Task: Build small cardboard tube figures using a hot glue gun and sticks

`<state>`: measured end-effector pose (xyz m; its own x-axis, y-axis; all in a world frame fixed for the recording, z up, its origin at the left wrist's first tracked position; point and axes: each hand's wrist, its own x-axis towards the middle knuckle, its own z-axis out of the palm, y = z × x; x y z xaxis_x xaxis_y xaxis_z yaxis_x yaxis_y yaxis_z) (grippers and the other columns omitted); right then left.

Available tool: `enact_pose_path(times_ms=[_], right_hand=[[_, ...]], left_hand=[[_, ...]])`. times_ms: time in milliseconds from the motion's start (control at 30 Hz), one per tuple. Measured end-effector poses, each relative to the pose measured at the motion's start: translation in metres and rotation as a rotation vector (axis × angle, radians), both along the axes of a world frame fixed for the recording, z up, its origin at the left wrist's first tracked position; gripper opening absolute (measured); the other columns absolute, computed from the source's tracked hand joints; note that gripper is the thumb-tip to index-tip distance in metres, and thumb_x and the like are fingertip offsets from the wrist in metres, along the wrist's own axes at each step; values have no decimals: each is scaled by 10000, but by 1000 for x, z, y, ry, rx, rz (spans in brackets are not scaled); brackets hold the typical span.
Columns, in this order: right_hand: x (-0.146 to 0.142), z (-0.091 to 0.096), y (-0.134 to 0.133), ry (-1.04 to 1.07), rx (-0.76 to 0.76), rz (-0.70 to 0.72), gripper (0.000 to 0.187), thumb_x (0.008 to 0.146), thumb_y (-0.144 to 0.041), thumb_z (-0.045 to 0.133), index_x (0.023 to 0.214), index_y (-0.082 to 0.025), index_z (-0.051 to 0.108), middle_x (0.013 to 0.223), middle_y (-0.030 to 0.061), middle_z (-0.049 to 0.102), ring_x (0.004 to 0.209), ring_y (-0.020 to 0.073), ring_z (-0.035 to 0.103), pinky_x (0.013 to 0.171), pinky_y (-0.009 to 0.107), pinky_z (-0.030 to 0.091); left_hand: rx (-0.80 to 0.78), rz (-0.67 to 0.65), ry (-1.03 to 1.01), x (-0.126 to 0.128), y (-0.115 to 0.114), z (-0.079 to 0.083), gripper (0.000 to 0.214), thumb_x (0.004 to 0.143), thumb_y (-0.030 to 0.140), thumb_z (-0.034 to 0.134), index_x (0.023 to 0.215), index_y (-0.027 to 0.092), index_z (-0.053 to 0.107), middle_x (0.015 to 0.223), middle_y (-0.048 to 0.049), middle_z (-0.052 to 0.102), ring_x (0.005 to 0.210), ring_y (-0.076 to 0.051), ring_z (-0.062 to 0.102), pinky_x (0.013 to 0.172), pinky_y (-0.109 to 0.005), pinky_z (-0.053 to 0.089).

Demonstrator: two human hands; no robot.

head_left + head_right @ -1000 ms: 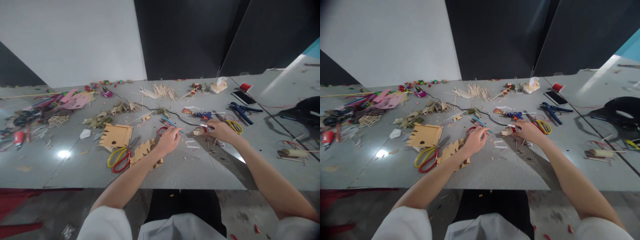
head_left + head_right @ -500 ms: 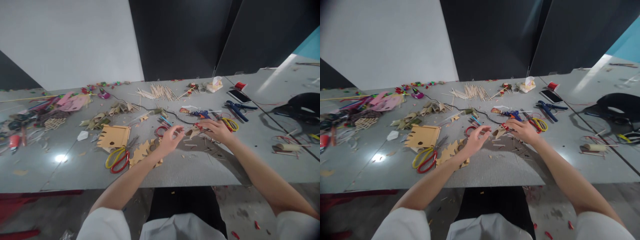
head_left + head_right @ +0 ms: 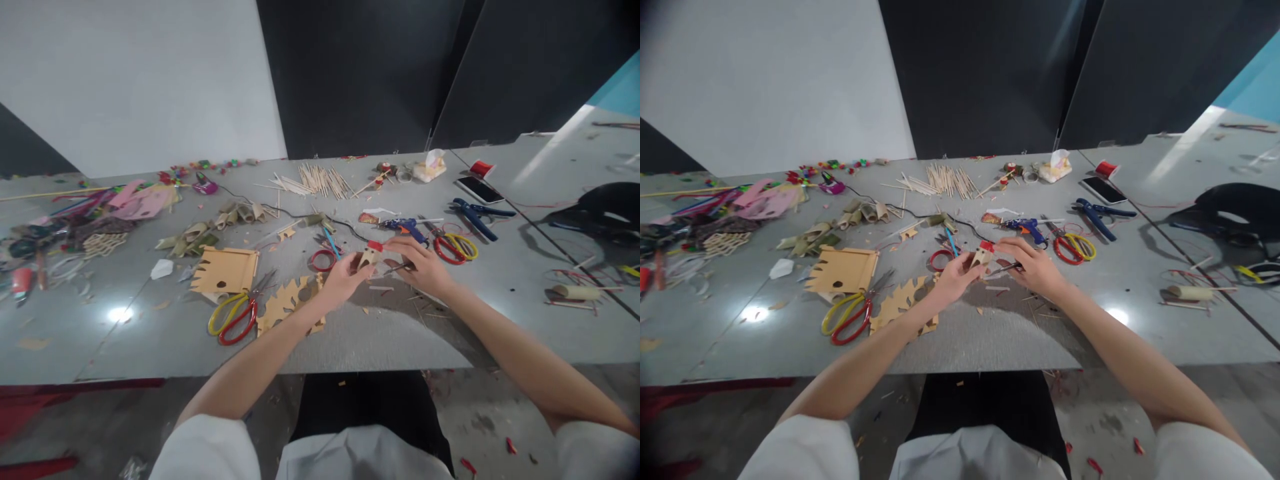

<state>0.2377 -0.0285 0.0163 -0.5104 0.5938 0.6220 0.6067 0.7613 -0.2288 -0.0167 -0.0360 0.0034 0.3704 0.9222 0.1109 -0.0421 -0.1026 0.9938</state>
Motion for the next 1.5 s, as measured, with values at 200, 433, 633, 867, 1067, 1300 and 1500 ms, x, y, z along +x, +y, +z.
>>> enact_pose_path(times_ms=[200, 433, 633, 867, 1067, 1300, 1500], right_hand=[[-11, 5, -4, 31, -202, -85, 544, 939, -181, 612, 1470, -290, 569, 1340, 115, 688, 870, 207, 698, 781, 347, 597], [-11, 0, 2, 71, -304, -137, 440, 947, -260, 614, 1386, -264, 589, 1086, 73, 755, 780, 205, 666, 797, 348, 560], [-11, -1, 8, -9, -358, -245, 369, 976, -324, 626, 1335, -240, 624, 886, 35, 744, 736, 207, 690, 688, 297, 487], [-6, -3, 13, -123, -370, -295, 322, 1067, -489, 572, 1244, -221, 570, 918, 79, 770, 749, 241, 724, 619, 309, 466], [-5, -3, 15, -385, -245, -360, 202, 1100, -364, 499, 1087, -207, 625, 984, 145, 751, 863, 291, 727, 734, 370, 525], [-16, -7, 12, -252, -174, -179, 184, 1063, -269, 554, 1158, -219, 705, 1173, 148, 674, 1118, 314, 649, 999, 475, 547], [-49, -23, 12, -165, -351, 89, 171, 1057, -277, 639, 1147, -234, 777, 1099, 102, 701, 1001, 243, 650, 948, 397, 520]], left_hand=[[-190, 17, -332, -4, 11, 0, 550, 857, 508, 861, 1158, 190, 528, 1006, -43, 717, 674, -145, 713, 677, -322, 581], [-214, -2, -369, -12, 19, 1, 405, 921, 511, 785, 993, 207, 527, 857, 10, 611, 688, -136, 664, 671, -305, 516], [-314, 41, -442, -14, 21, 5, 356, 935, 499, 749, 982, 206, 553, 880, -22, 629, 679, -133, 610, 628, -299, 464], [-305, 138, -499, -17, 29, 2, 280, 973, 460, 682, 973, 188, 617, 913, -68, 697, 675, -147, 626, 644, -318, 501], [-232, 151, -525, -22, 30, 4, 250, 931, 403, 755, 1033, 189, 672, 1043, -92, 762, 779, -162, 705, 767, -348, 585], [-238, 168, -507, -19, 28, 3, 407, 849, 418, 886, 1082, 204, 629, 1018, -54, 744, 809, -145, 709, 781, -315, 579], [-219, 148, -518, -18, 31, -2, 443, 773, 396, 950, 1037, 196, 655, 1008, -38, 743, 723, -96, 638, 745, -280, 553]])
